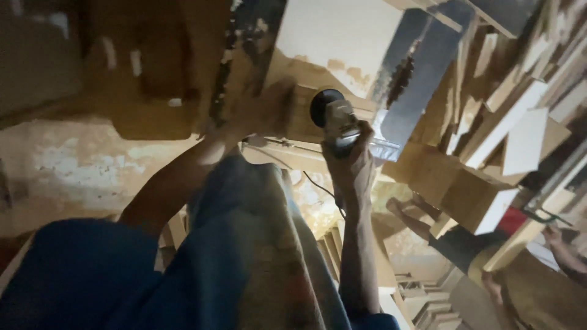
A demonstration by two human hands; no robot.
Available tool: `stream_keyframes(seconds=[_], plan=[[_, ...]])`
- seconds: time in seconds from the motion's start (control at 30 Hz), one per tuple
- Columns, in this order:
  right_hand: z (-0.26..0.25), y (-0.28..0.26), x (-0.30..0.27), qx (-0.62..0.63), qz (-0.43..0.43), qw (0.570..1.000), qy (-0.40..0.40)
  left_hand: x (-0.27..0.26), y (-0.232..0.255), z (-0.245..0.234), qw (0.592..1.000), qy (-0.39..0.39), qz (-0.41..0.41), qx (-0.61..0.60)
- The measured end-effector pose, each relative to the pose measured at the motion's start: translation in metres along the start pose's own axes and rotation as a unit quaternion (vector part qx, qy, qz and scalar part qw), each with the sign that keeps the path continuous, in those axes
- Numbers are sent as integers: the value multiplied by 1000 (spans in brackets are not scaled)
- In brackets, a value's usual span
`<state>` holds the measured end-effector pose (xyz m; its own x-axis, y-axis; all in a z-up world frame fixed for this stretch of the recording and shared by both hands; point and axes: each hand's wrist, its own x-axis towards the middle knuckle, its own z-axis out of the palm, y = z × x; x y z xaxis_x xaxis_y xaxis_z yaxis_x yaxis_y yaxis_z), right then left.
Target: Sanding small wooden blocks using a handheld power sander in a workshop environment.
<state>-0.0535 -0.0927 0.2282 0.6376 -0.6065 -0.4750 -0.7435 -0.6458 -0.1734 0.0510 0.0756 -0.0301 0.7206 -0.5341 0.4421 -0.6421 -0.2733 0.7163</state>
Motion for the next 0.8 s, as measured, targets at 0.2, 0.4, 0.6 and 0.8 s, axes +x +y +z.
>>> stream_keyframes(seconds=[0.2,0.4,0.6,0.8], plan=[[-18,82,22,88,81,990,75,21,22,-45,953,-166,-106,-230],[37,197,-41,271,85,937,203,42,97,-46,984,-144,-104,-29],[27,174,-129,361,310,854,212,47,114,90,943,-230,-72,231],[58,213,-178,320,462,807,182,114,140,55,952,-211,-209,79]])
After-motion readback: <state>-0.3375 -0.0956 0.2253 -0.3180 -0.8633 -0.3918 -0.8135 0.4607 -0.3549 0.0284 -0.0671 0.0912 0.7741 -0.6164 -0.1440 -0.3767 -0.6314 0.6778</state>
